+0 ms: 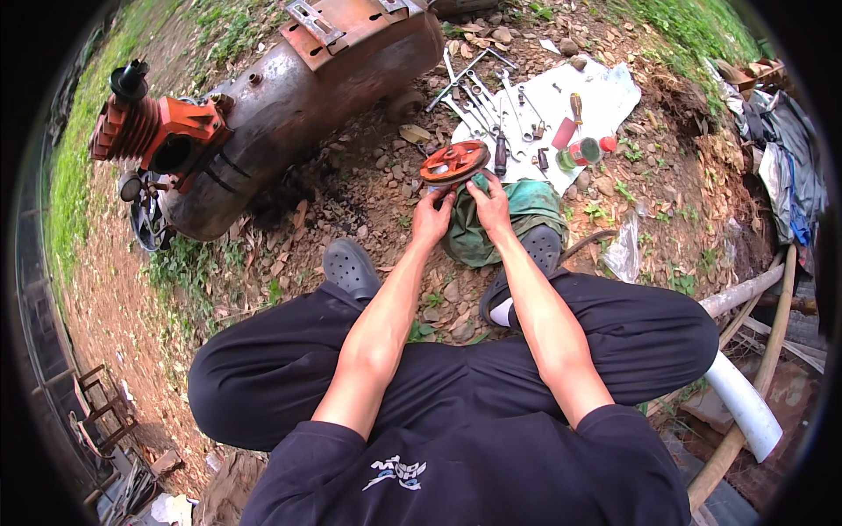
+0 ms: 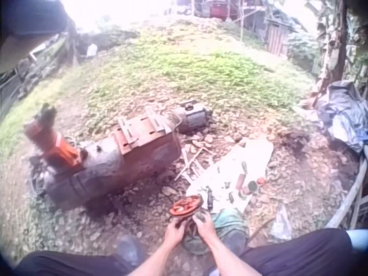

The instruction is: The person sits on the ground and uses a wrench to tighten a bolt on a red mechanical part. They then use a green cloth to wipe the part and continue adjusting it with the wrench.

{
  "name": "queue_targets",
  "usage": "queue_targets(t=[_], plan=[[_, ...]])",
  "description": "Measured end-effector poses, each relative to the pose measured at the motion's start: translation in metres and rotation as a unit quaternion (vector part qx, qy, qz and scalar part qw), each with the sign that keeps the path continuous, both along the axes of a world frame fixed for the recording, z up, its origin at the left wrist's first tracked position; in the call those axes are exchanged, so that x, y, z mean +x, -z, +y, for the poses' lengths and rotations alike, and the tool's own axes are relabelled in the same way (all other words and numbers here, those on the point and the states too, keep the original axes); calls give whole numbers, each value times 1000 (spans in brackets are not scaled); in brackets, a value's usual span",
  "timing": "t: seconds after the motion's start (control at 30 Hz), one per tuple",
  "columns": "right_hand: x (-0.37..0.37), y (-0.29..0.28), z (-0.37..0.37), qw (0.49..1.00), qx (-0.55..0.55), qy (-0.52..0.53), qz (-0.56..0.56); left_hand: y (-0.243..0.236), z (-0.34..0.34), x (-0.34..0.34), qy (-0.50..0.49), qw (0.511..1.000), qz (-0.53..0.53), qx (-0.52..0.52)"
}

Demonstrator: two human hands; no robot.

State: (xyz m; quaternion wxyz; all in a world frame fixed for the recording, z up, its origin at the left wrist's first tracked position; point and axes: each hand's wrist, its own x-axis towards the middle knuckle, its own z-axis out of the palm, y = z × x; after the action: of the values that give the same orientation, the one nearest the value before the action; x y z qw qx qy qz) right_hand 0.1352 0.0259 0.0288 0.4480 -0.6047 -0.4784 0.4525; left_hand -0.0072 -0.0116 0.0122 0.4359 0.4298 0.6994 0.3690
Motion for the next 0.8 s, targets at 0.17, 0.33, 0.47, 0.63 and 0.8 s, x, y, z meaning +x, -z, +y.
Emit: queue_targets(t=[0.17,0.33,0.47,0.63,0.8], plan=[[53,16,22,850,-86,287,433,-20,4,10,14,998,-26,-49],[30,-2,6,968,-102,186,133,-9,13,8,-19,998,63,14],[12,21,-5,961,127,-31,-244,-19,26,24,10,998,56,-14],[20,1,-8,982,18,47,-180,-21,11,17,-18,999,24,-46],[77,6,0,911,-236,-183,-284,-23,15,21,-2,999,31,-32]])
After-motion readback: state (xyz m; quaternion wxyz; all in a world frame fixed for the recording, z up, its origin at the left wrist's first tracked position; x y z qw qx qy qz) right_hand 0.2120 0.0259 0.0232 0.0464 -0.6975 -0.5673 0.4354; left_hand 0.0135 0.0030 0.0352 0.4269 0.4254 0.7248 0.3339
